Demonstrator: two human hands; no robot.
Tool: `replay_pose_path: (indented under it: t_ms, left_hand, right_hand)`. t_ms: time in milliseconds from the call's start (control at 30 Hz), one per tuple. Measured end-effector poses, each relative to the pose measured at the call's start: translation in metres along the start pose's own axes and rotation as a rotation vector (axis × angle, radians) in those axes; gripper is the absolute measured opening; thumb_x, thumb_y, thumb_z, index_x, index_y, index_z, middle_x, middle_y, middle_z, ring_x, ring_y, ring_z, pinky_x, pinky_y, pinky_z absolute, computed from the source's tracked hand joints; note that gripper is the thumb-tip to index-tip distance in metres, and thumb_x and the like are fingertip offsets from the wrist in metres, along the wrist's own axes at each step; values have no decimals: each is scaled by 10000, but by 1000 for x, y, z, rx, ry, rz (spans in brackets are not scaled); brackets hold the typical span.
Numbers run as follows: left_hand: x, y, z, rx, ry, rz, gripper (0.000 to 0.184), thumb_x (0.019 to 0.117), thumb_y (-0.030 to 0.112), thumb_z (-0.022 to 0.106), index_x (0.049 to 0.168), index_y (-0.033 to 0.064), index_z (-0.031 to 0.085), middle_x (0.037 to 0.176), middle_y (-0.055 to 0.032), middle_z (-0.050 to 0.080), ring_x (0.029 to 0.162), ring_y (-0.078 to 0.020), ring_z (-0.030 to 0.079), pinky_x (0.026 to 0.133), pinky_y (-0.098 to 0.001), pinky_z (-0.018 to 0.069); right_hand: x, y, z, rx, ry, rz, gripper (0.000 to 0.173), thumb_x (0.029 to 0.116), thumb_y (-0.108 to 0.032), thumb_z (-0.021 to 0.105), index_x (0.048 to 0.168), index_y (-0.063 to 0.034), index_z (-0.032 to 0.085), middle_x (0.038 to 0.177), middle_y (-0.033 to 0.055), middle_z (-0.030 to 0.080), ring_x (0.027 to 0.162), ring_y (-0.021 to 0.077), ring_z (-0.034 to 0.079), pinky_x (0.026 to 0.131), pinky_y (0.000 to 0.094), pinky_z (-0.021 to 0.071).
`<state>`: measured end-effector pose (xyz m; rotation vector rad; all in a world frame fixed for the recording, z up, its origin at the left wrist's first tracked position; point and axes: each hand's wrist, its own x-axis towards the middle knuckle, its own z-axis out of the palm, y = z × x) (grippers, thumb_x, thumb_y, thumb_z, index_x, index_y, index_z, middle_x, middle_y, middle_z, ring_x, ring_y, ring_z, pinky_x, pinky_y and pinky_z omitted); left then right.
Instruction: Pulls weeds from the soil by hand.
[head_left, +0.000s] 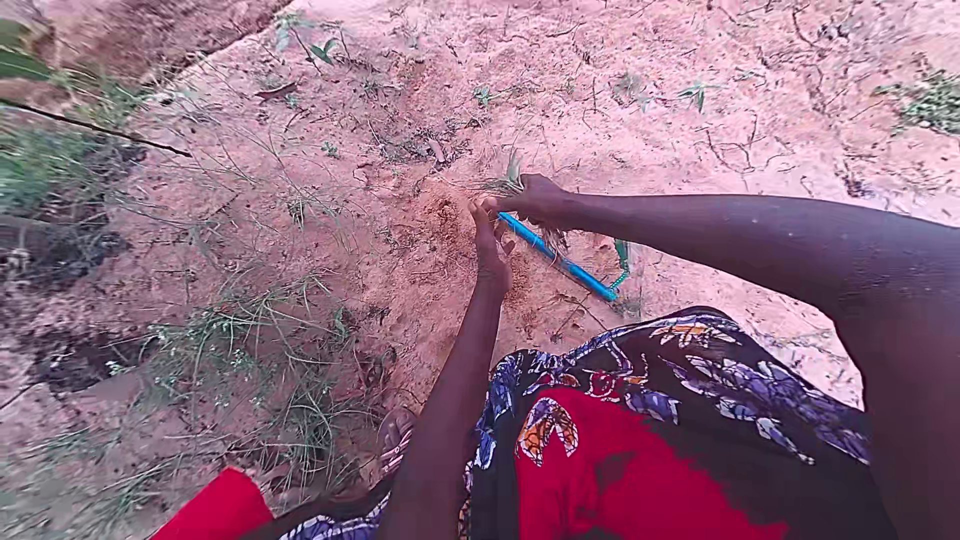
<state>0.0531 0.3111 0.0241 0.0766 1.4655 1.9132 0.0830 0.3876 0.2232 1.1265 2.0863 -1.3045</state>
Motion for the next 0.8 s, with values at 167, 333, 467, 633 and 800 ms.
replay_pose_path:
  t_ms: [167,333,467,633,800]
  left_hand:
    - [-38,11,45,-96,-65,1,702,1057,656,231,1605,220,279,1585,-83,418,1382,-228,471,1084,-462,440]
    - [-40,-14,52,-81,18,198,683,1071,589,134,1544,148,354,1404,-83,539,1254,-152,543,1053,-392,481]
    - [-36,-19,47,-107,87,253,493,1134,392,196,1461,107,429,1272,-74,613,1150,-139,606,980,-355,528]
    - [-57,35,43,174,196,48,597,1104,418,428,1601,143,246,1498,-192,478,1280,-290,529,1027,-475,478]
    - [12,77,38,446,173,177,321,1075,9,459,1333,-157,554,1284,-340,607,1184,-319,606,1043,-360,459]
  right_hand:
    - [115,92,34,372,44,-172,626,1043,-519,548,1414,-20,472,1034,167,667,862,253,674,788,443,566]
    - [98,102,52,330,-120,-348,743,1093,-582,292,1357,67,540,1294,283,605,1210,374,592,1009,571,475]
    - [113,101,60,532,-324,-364,871,1007,-764,169,1477,-96,471,1375,181,574,1239,268,581,999,520,495]
    - [101,76,53,633,-260,-369,872,973,-807,181,1502,-163,436,1336,120,618,1170,239,625,925,457,550]
    - [86,36,30,799,-132,-612,675,1062,-649,120,1510,-200,350,1292,31,616,1134,130,632,929,375,546]
